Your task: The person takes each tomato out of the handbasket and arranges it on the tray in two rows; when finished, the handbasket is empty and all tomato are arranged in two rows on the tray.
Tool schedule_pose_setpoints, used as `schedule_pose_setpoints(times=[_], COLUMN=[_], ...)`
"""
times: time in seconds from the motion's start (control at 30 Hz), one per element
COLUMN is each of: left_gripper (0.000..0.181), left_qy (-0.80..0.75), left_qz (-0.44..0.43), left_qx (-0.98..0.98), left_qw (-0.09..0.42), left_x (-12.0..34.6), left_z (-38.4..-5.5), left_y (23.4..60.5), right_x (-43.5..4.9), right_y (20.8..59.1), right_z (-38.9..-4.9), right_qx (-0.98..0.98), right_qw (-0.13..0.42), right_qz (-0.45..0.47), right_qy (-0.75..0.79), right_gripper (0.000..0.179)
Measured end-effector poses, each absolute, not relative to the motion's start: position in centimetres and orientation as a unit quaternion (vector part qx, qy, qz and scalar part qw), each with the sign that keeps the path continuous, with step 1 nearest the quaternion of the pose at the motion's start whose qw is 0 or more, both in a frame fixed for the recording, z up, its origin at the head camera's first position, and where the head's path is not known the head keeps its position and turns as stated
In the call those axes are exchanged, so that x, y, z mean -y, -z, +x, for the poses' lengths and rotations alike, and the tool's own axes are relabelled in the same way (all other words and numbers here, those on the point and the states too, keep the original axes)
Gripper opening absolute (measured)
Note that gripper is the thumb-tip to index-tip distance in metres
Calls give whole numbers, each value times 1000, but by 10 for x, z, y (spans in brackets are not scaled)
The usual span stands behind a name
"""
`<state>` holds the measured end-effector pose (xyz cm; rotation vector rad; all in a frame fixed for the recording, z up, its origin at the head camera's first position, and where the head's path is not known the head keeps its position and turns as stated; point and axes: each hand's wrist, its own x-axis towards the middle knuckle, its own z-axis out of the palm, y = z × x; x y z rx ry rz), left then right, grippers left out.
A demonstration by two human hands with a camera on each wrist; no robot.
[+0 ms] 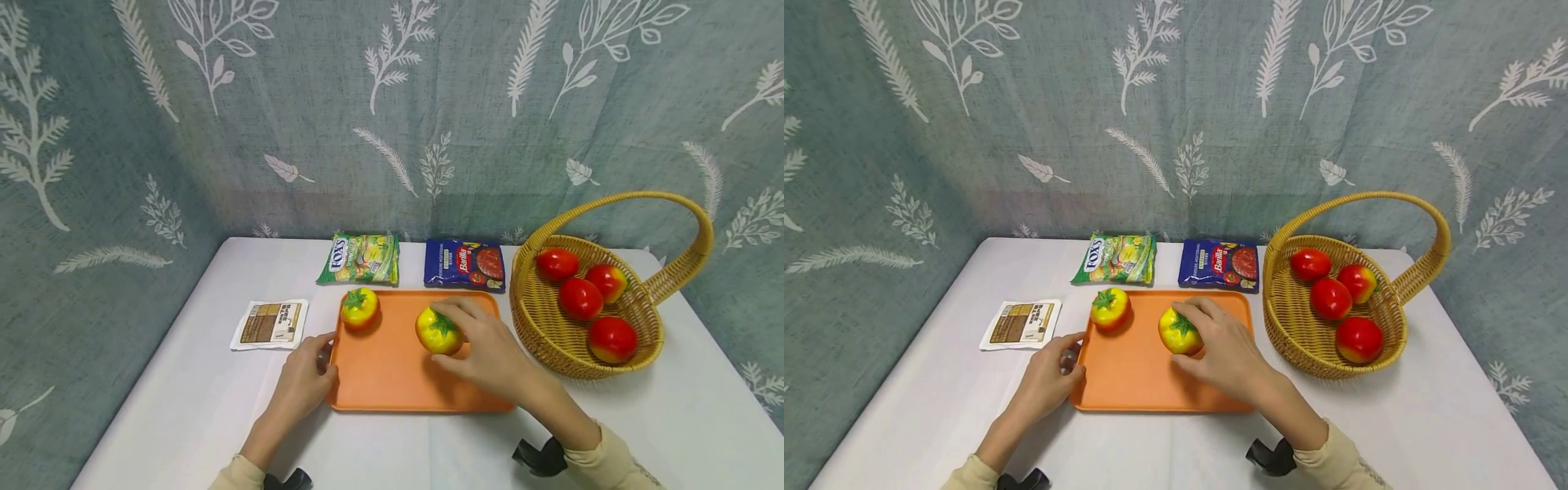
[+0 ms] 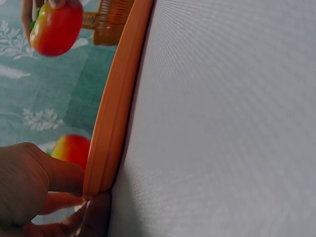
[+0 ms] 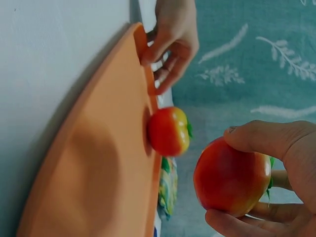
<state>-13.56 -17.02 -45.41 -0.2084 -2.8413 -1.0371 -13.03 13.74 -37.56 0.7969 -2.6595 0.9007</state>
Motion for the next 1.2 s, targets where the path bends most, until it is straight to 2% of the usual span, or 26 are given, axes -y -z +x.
schedule_pose_setpoints(times=[0.33,1.2], left_gripper=[52,53], left_qy=[341,345], left_qz=[-67,-67], left_qx=[936,935], left_qw=[49,45], left_x=[170,171], left_z=[-136,-135], left_y=[454,453], right_x=[-115,-63], right_y=[389,395], right_z=[-128,-128], right_qx=[905,896], right_qw=[80,23], right_qz=[303,351], right_qy=[-288,-270], right_gripper=[69,65])
